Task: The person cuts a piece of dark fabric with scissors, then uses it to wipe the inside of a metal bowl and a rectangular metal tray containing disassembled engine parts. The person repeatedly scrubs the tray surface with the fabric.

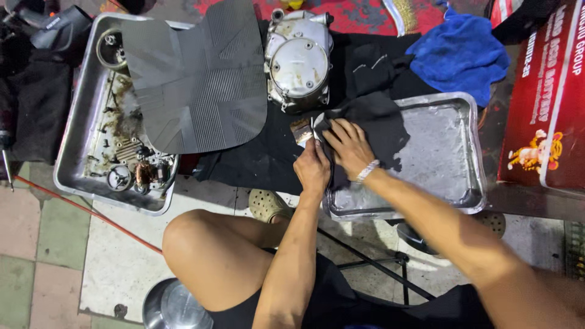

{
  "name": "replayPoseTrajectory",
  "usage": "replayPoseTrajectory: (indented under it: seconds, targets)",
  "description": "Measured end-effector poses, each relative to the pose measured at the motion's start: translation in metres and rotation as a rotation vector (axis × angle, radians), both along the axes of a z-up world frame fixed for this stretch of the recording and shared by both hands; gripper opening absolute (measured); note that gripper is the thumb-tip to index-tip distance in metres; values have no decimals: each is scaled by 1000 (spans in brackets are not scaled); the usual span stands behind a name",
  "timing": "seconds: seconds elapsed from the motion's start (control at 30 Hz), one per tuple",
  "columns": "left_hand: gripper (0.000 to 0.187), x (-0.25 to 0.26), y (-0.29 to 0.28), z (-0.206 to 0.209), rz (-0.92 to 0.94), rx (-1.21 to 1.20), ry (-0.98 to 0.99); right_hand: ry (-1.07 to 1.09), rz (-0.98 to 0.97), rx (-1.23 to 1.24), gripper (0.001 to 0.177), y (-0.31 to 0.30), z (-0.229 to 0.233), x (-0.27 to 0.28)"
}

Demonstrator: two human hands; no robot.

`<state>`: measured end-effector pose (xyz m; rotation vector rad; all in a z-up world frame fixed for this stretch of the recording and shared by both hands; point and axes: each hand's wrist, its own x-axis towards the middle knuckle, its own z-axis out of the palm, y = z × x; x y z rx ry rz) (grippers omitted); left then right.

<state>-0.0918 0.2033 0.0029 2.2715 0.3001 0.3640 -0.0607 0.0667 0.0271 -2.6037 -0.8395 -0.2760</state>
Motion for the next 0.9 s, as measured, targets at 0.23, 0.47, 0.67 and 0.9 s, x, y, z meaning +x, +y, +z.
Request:
replayPoseTrajectory:
  seconds: [0.23,0.47,0.67,0.9]
  targets:
    - [21,2,-4,1,29,21,27,-62,-45,-192,56,-2,-15,3]
    - [23,1,0,-3,9,-10,3,15,-224,-75,53,20,-29,-11]
    - [33,3,-2,-8,28,62,37,185,178,-85,46,-43,-9,0]
    - [36,-6,-5,-14,6,32,1,156,-338,-109,59,-114,-10,-21]
